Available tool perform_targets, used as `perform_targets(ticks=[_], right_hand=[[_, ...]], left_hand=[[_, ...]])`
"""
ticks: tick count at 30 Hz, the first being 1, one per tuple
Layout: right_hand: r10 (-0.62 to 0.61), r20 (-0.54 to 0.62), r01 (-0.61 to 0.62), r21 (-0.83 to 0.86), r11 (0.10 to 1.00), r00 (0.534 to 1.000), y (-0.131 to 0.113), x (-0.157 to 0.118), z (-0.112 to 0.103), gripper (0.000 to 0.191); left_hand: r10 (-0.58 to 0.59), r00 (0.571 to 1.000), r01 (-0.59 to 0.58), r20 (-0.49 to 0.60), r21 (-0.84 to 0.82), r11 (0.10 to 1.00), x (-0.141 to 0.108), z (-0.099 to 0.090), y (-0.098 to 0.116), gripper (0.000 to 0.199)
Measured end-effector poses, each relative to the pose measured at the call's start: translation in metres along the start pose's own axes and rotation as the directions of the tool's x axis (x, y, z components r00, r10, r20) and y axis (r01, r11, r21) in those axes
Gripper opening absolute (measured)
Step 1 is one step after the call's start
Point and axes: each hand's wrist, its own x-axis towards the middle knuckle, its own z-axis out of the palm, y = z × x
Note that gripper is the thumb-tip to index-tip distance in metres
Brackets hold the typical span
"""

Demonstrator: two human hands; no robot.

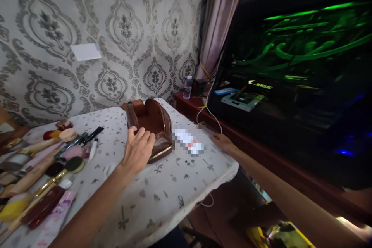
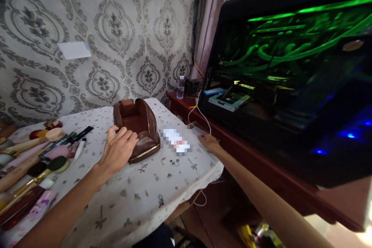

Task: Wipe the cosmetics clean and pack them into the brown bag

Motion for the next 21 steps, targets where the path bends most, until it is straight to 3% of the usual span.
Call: perform_targets(ticks=[4, 7, 11, 15, 17, 21], right_hand=[[-0.028, 0.058, 0.024, 0.064, 0.998, 0.998, 0.016, -0.019, -0.009, 0.029], [-0.054, 0.048, 0.049, 0.100, 0.994, 0.997, 0.021, -0.022, -0.009, 0.031], [-0.070, 0.000, 0.070, 0.088, 0.994, 0.998, 0.023, -0.023, -0.009, 0.032], [-0.095, -0.120, 0.098, 0.019, 0.995, 0.988, 0.017, -0.037, -0.013, 0.036], [-0.210, -0.191, 0.209, -0.027, 0.978, 0.959, 0.007, -0.051, -0.012, 0.039], [-0.542, -0.206, 0.523, -0.139, 0.841, 0.815, -0.026, -0.081, 0.004, 0.051]], left_hand=[[0.021, 0.999, -0.021, 0.032, -0.004, 1.000, 0.002, -0.002, 0.003, 0.022], [0.080, 0.997, -0.080, -0.017, -0.027, 0.996, -0.008, -0.006, 0.001, 0.018], [0.135, 0.987, -0.141, -0.083, -0.075, 0.987, -0.047, -0.013, -0.009, 0.036], [0.113, 0.993, -0.117, -0.038, -0.123, 0.985, -0.102, -0.009, -0.023, 0.028], [0.095, 0.996, -0.094, -0.004, -0.143, 0.985, -0.127, -0.002, -0.028, 0.024], [-0.006, 0.998, 0.019, 0.065, -0.207, 0.978, -0.158, 0.013, -0.031, 0.028]])
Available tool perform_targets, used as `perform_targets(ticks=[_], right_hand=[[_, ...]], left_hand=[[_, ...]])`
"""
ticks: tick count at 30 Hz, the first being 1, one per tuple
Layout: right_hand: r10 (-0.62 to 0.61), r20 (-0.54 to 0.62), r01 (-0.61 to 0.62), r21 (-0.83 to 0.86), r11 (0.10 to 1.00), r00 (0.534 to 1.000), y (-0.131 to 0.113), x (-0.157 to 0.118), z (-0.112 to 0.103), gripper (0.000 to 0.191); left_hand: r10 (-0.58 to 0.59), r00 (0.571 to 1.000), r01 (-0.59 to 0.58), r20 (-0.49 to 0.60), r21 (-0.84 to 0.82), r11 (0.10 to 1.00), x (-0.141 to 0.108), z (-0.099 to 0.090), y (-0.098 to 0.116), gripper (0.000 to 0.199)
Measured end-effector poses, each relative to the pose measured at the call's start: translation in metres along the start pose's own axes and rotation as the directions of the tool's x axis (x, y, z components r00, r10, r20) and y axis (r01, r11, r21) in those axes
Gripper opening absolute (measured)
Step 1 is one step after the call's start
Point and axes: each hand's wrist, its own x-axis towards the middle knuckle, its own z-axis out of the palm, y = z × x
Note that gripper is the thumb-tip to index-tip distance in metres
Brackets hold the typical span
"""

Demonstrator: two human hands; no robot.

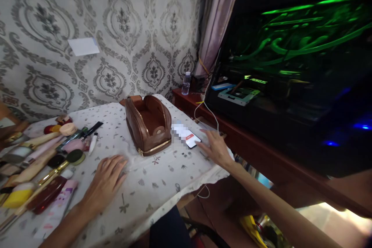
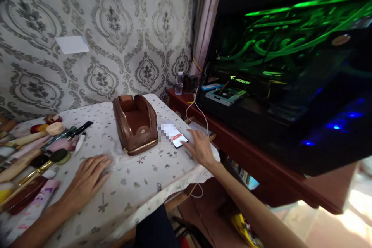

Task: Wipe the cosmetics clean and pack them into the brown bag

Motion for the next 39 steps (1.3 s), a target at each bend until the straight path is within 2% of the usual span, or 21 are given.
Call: perform_targets(ticks=[2, 5, 9, 13, 20, 25, 31, 34, 37, 39], right_hand=[[-0.025, 0.031, 0.026, -0.028, 0.999, 0.999, -0.018, -0.002, 0.007, 0.065], [0.031, 0.080, -0.025, -0.070, 0.997, 0.996, -0.033, -0.001, 0.013, 0.078], [0.079, 0.103, -0.071, -0.074, 0.995, 0.992, -0.037, 0.002, 0.016, 0.072], [0.089, 0.060, -0.085, -0.072, 0.994, 0.994, -0.038, 0.003, 0.019, 0.068], [0.053, -0.010, -0.054, -0.099, 0.994, 0.999, -0.038, 0.001, 0.024, 0.066], [0.065, -0.011, -0.066, -0.087, 0.994, 0.998, -0.037, 0.000, 0.025, 0.068], [0.087, -0.020, -0.087, -0.003, 0.996, 0.996, -0.035, 0.001, 0.025, 0.069], [0.102, -0.106, -0.092, 0.095, 0.991, 0.989, -0.037, 0.000, 0.015, 0.055], [0.058, -0.166, -0.024, 0.203, 0.979, 0.984, -0.052, -0.004, 0.002, 0.037], [-0.024, -0.107, 0.053, 0.275, 0.960, 0.994, -0.073, -0.007, -0.002, 0.038]], left_hand=[[-0.064, 0.998, 0.065, 0.020, -0.047, 0.997, -0.006, 0.005, 0.000, 0.030], [-0.119, 0.992, 0.124, 0.052, -0.112, 0.986, -0.008, 0.008, 0.000, 0.027], [-0.144, 0.989, 0.147, 0.032, -0.146, 0.978, -0.009, 0.008, -0.001, 0.024], [-0.160, 0.986, 0.164, 0.034, -0.161, 0.973, -0.011, 0.010, -0.001, 0.024], [-0.160, 0.987, 0.161, 0.017, -0.148, 0.976, -0.011, 0.009, 0.000, 0.023], [-0.169, 0.985, 0.171, 0.026, -0.153, 0.973, -0.012, 0.009, 0.000, 0.023], [-0.197, 0.980, 0.198, 0.023, -0.180, 0.964, -0.012, 0.009, 0.001, 0.023], [-0.203, 0.979, 0.202, 0.016, -0.208, 0.957, -0.010, 0.007, 0.002, 0.021], [-0.195, 0.981, 0.194, 0.017, -0.233, 0.953, -0.008, 0.005, 0.003, 0.021], [-0.192, 0.981, 0.191, 0.021, -0.242, 0.951, -0.007, 0.003, 0.004, 0.021]])
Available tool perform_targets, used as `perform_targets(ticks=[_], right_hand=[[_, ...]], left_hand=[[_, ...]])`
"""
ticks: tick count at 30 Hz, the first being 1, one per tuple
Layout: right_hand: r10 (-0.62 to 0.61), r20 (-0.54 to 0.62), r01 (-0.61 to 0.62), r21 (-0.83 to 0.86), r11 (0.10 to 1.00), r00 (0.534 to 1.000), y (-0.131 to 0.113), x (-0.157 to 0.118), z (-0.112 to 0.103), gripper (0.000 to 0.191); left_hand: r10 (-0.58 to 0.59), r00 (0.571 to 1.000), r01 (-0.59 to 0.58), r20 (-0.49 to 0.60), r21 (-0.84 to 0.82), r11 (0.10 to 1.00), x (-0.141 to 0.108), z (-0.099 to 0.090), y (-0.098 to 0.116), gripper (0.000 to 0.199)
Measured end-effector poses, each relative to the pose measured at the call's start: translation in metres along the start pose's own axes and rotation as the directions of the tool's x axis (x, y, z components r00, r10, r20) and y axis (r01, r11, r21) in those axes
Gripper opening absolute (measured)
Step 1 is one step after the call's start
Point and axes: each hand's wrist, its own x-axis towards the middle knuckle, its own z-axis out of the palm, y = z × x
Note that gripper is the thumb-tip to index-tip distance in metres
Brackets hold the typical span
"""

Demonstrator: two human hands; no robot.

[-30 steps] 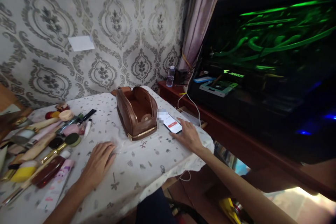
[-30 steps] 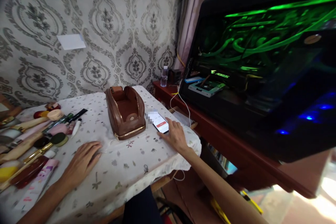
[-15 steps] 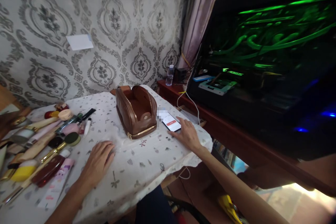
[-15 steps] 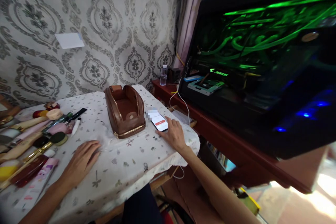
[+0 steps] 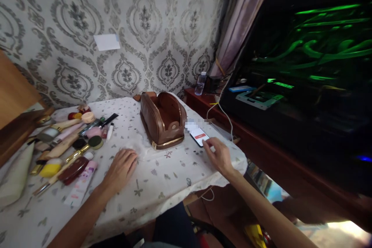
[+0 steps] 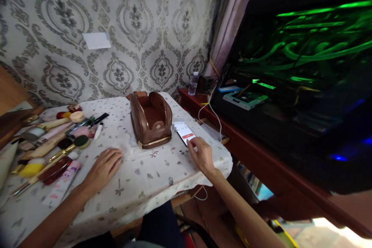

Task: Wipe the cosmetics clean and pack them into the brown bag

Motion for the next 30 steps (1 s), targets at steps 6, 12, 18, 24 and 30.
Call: perform_targets(ticks=[6, 12, 18, 24, 30], right_hand=[[-0.323, 0.323, 0.215, 0.328, 0.920, 0.889, -0.090, 0.005, 0.052, 0.045], [-0.447, 0.421, 0.173, 0.547, 0.819, 0.789, -0.173, 0.034, 0.122, 0.029], [-0.388, 0.503, -0.058, 0.665, 0.745, 0.772, -0.227, 0.060, 0.201, 0.015], [-0.294, 0.473, -0.084, 0.628, 0.774, 0.830, -0.251, 0.064, 0.243, 0.029], [-0.501, 0.538, 0.289, 0.432, 0.854, 0.678, -0.225, 0.056, 0.195, 0.035]], left_hand=[[-0.010, 0.999, 0.008, 0.052, 0.026, 1.000, 0.002, -0.011, 0.007, 0.022], [-0.096, 0.990, 0.081, 0.102, 0.145, 0.986, -0.001, -0.046, -0.006, 0.019], [-0.228, 0.973, 0.214, 0.019, 0.278, 0.936, -0.021, -0.085, -0.044, 0.026], [-0.501, 0.831, 0.543, -0.241, 0.157, 0.825, -0.054, -0.141, -0.098, 0.024], [-0.550, 0.807, 0.577, -0.214, 0.094, 0.811, -0.086, -0.158, -0.083, 0.023]])
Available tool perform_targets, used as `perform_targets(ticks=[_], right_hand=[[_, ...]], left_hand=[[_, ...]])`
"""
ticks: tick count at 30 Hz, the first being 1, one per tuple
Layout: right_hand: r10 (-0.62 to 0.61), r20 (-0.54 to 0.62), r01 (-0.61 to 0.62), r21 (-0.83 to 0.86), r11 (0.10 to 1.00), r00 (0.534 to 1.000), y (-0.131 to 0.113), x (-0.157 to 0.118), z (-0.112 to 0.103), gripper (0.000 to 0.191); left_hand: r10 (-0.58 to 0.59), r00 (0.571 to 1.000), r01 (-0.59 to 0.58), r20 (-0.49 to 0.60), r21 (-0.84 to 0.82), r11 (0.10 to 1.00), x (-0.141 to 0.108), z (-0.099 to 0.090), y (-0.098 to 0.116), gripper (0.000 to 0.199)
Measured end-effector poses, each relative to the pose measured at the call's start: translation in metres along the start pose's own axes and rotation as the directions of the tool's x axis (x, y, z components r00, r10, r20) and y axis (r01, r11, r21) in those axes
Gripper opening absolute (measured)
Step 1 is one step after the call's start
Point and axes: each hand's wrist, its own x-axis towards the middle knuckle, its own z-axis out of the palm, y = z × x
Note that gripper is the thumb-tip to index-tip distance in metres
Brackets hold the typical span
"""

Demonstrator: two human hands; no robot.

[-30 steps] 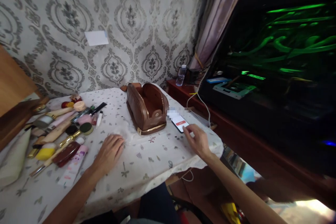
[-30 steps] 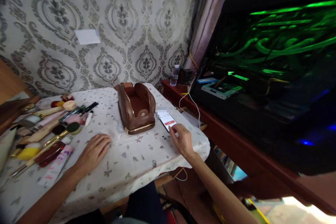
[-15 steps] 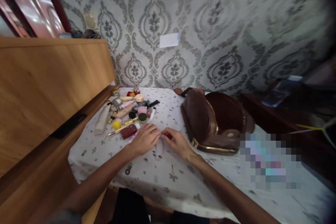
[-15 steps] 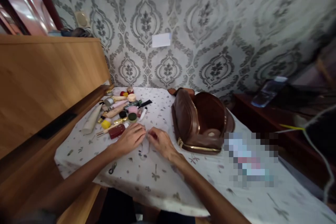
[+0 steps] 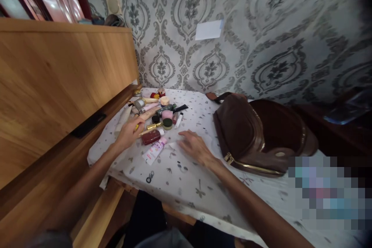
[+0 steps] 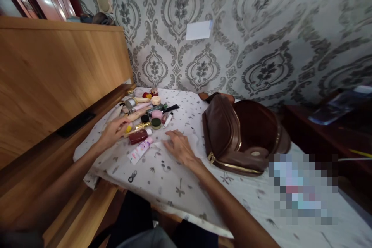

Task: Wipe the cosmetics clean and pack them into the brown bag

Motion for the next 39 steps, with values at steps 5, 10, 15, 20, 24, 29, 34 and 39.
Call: perform_targets(ticks=[5, 10, 15, 20, 24, 29, 34, 39], right_hand=[[0.026, 0.094, -0.002, -0.243, 0.970, 0.995, 0.015, -0.029, -0.033, 0.011], [0.154, -0.022, -0.134, 0.383, 0.914, 0.988, -0.008, -0.022, -0.037, 0.017], [0.291, 0.028, -0.168, 0.869, 0.465, 0.956, -0.041, -0.014, -0.033, 0.028], [0.316, 0.040, -0.183, 0.881, 0.437, 0.948, -0.030, -0.009, -0.019, 0.027], [0.169, 0.032, -0.143, 0.704, 0.696, 0.985, -0.027, -0.008, 0.002, 0.021], [-0.221, 0.084, 0.194, 0.258, 0.947, 0.972, -0.058, -0.010, 0.022, 0.049], [-0.305, 0.132, 0.308, -0.005, 0.951, 0.943, -0.072, 0.000, 0.033, 0.043], [-0.184, -0.065, 0.170, -0.178, 0.969, 0.981, -0.061, 0.015, 0.037, 0.024]], left_hand=[[0.203, 0.969, -0.210, 0.141, 0.036, 0.977, -0.030, 0.024, 0.045, 0.023], [0.295, 0.932, -0.274, 0.211, -0.122, 0.954, -0.039, 0.063, 0.087, 0.068], [0.196, 0.964, -0.127, 0.179, -0.340, 0.932, -0.036, 0.089, 0.112, 0.081], [0.058, 0.982, 0.015, 0.182, -0.377, 0.926, -0.016, 0.075, 0.093, 0.042], [-0.036, 0.986, 0.040, 0.163, -0.021, 0.999, -0.015, 0.054, 0.059, 0.014], [0.015, 0.994, -0.033, 0.107, 0.175, 0.984, -0.034, 0.048, 0.029, 0.018], [0.022, 0.993, -0.026, 0.116, 0.036, 0.999, -0.027, 0.042, 0.015, 0.024], [-0.077, 0.994, 0.081, 0.080, -0.040, 0.996, 0.004, 0.028, -0.007, 0.030]])
